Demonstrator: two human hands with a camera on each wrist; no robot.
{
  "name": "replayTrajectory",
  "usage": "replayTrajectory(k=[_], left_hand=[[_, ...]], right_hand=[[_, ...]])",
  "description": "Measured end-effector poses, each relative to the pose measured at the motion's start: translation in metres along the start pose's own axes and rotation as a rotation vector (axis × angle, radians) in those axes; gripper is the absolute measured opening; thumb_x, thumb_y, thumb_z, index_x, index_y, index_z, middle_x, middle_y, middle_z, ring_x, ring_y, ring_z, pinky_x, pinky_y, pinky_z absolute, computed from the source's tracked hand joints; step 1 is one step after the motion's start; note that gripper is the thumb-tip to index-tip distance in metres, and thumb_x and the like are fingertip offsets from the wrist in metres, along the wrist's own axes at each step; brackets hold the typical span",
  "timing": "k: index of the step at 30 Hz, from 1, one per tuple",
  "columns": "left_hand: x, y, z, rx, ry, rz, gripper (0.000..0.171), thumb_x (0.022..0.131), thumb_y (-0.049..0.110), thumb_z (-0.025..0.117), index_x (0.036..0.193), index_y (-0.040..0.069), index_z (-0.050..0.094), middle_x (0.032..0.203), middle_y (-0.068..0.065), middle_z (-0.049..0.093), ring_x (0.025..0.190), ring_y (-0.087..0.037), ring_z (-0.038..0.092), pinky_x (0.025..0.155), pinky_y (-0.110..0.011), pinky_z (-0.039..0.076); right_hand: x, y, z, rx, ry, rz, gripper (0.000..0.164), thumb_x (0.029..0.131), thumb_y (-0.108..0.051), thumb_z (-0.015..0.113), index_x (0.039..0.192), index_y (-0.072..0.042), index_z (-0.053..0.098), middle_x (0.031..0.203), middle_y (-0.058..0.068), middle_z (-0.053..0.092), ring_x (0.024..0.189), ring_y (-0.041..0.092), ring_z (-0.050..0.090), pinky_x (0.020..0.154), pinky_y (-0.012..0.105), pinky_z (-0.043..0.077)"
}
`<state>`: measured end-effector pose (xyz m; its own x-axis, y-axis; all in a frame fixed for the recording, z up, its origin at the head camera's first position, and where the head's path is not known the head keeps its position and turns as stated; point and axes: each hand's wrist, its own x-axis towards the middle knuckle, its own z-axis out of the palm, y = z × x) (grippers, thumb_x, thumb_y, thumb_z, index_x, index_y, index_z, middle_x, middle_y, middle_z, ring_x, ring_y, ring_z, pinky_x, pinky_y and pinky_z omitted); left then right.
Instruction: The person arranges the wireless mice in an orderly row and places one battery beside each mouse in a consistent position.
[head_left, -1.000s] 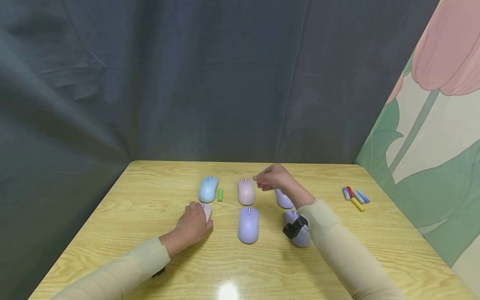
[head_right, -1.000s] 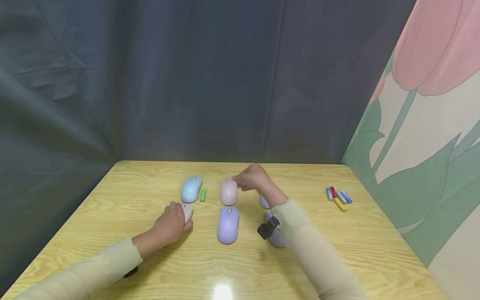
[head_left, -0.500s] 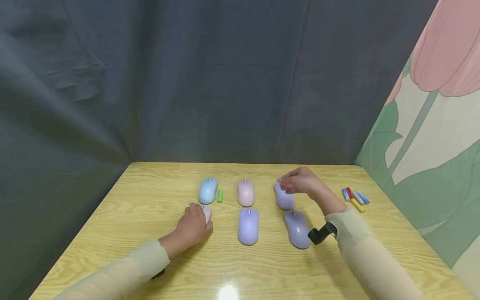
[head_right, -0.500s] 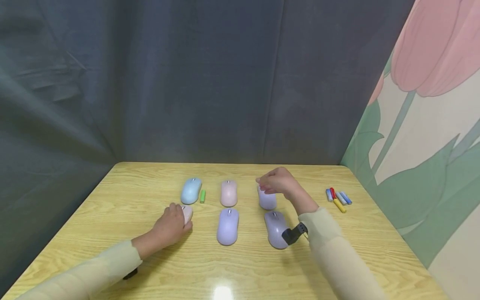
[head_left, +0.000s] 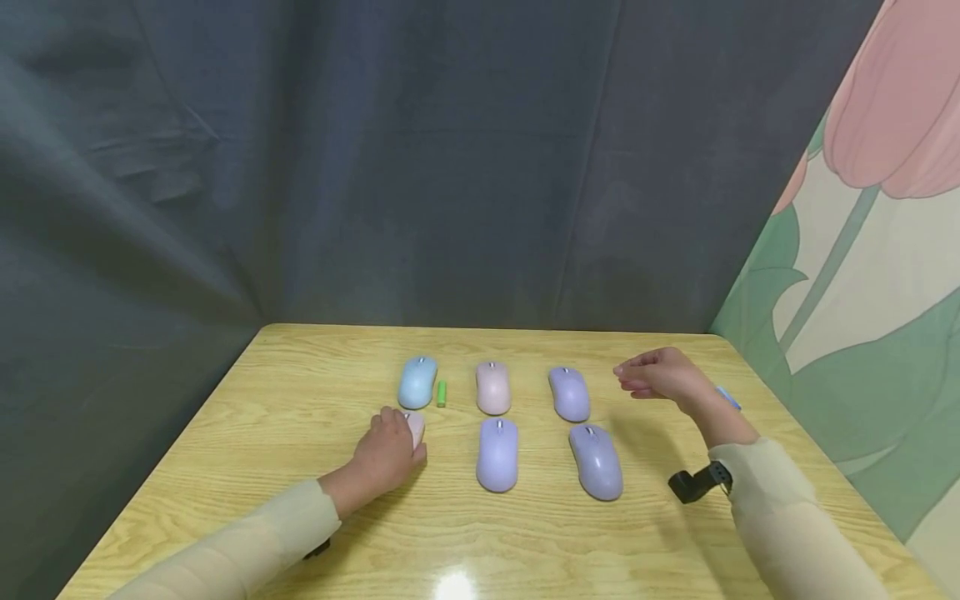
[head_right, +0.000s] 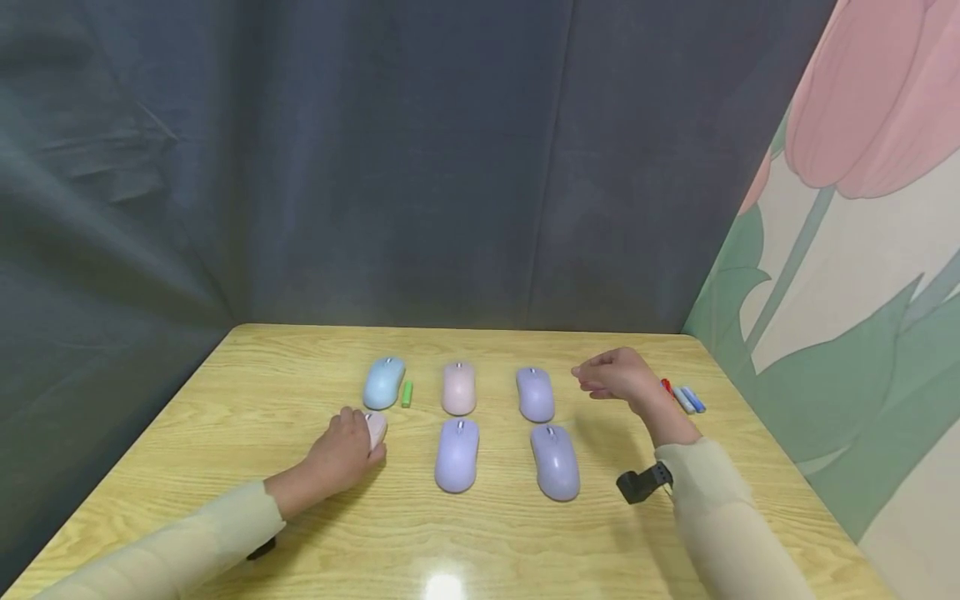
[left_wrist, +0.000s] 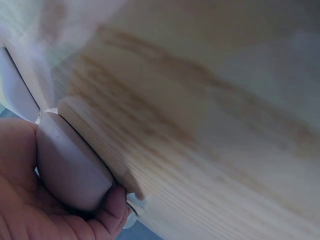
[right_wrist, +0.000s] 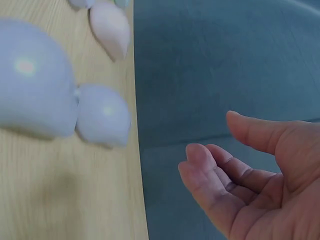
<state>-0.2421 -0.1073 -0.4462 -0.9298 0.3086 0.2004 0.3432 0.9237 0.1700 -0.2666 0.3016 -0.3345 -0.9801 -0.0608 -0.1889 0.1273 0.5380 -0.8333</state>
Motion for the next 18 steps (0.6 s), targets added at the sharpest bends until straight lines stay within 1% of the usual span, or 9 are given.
replayTrajectory(k=[2, 5, 8, 11, 13, 18], left_hand=[[0.0, 0.0, 0.0, 0.001, 0.002, 0.001, 0.048, 0.089, 0.026, 0.064, 0.095, -0.019, 0.048, 0.081, -0.017, 0.04, 0.068, -0.024, 0.045, 0.048, -0.031, 0.048], [0.0, 0.0, -0.001, 0.001, -0.001, 0.002, 0.049, 0.089, 0.026, 0.064, 0.096, -0.019, 0.047, 0.081, -0.017, 0.04, 0.069, -0.024, 0.045, 0.048, -0.032, 0.048], [0.001, 0.0, -0.001, -0.002, -0.012, -0.001, 0.049, 0.089, 0.026, 0.064, 0.096, -0.019, 0.047, 0.081, -0.017, 0.04, 0.069, -0.024, 0.045, 0.048, -0.032, 0.048], [0.001, 0.001, -0.002, -0.011, -0.026, -0.009, 0.048, 0.09, 0.026, 0.063, 0.097, -0.019, 0.047, 0.082, -0.017, 0.04, 0.069, -0.024, 0.045, 0.049, -0.031, 0.048], [0.002, 0.001, -0.002, -0.014, -0.033, -0.015, 0.048, 0.09, 0.026, 0.063, 0.097, -0.019, 0.047, 0.082, -0.017, 0.039, 0.07, -0.024, 0.045, 0.049, -0.032, 0.048], [0.002, 0.001, -0.001, -0.015, -0.026, -0.019, 0.048, 0.09, 0.026, 0.064, 0.096, -0.019, 0.047, 0.082, -0.017, 0.04, 0.07, -0.024, 0.045, 0.049, -0.032, 0.048]], right_hand=[[-0.003, 0.007, -0.004, -0.016, 0.011, 0.002, 0.046, 0.095, -0.018, 0.063, 0.122, 0.018, 0.053, 0.113, 0.026, 0.064, 0.097, 0.026, 0.067, 0.081, 0.036, 0.055], [-0.007, 0.016, -0.01, -0.063, 0.04, 0.011, 0.046, 0.095, -0.019, 0.063, 0.12, 0.019, 0.054, 0.113, 0.028, 0.063, 0.094, 0.026, 0.067, 0.079, 0.037, 0.055], [-0.011, 0.027, -0.016, -0.132, 0.081, 0.016, 0.047, 0.094, -0.021, 0.065, 0.118, 0.018, 0.055, 0.109, 0.027, 0.064, 0.096, 0.033, 0.065, 0.079, 0.039, 0.055], [-0.014, 0.038, -0.022, -0.193, 0.119, 0.011, 0.046, 0.093, -0.022, 0.065, 0.115, 0.017, 0.057, 0.109, 0.028, 0.063, 0.1, 0.041, 0.062, 0.082, 0.044, 0.054], [-0.015, 0.045, -0.026, -0.229, 0.141, 0.007, 0.046, 0.092, -0.023, 0.066, 0.113, 0.017, 0.059, 0.107, 0.028, 0.063, 0.101, 0.044, 0.061, 0.082, 0.046, 0.053], [-0.019, 0.059, -0.037, -0.344, 0.181, -0.008, 0.046, 0.09, -0.026, 0.068, 0.108, 0.016, 0.062, 0.096, 0.023, 0.066, 0.091, 0.042, 0.063, 0.073, 0.046, 0.055]])
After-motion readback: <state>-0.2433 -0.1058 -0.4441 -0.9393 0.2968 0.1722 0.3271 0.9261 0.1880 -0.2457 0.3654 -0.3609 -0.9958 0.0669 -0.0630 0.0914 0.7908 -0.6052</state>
